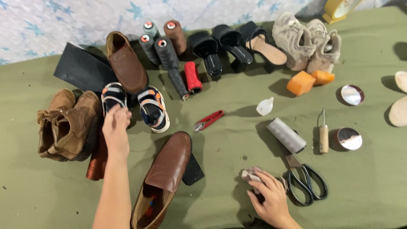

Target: The person cleans a brown leather loafer using a cloth. They wipe the exterior, sole, and interior of the shoe, then place it on the table. The person repeats the process on the second loafer, wiping the exterior and interior surfaces.

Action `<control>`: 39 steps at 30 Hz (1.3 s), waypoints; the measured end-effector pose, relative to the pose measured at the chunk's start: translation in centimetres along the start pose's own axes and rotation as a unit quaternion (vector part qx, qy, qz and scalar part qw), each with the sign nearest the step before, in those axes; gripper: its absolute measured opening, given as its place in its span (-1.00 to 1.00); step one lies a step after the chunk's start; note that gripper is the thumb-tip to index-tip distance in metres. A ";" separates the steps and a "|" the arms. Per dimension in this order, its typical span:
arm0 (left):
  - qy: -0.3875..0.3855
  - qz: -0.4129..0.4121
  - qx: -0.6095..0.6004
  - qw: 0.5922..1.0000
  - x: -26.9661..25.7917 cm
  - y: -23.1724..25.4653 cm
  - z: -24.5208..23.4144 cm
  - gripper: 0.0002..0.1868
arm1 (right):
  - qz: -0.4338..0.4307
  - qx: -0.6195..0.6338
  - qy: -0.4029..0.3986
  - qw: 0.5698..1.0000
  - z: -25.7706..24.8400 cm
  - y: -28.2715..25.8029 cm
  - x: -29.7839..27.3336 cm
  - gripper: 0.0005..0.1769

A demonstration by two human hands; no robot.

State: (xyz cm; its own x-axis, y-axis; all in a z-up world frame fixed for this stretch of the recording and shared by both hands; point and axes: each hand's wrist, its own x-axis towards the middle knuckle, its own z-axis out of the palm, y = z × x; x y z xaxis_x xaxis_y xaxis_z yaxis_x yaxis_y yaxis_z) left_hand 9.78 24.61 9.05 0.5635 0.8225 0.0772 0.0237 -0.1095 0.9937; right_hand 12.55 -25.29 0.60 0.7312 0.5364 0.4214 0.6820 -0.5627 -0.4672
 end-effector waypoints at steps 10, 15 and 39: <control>0.024 -0.017 0.284 0.958 -21.7 0.6 -7.5 -0.62 | 0.032 0.082 0.003 0.996 1.3 1.9 1.1 -0.68; -0.185 -0.044 0.465 0.865 -23.0 2.2 -6.6 -0.75 | 0.147 0.182 0.058 0.971 2.2 3.0 1.1 -0.69; -0.388 -0.080 -0.035 0.917 -20.4 3.3 -3.3 -0.35 | 0.047 0.164 0.018 0.985 -3.4 0.5 0.1 -0.63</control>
State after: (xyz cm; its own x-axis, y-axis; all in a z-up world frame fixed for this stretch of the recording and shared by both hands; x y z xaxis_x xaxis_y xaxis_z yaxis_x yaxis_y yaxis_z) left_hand -4.37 9.36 11.01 0.9763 0.1768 -0.1250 0.1204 0.0362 0.9921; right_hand 13.02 -27.61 3.06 0.7948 0.4658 0.3891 0.5749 -0.3723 -0.7286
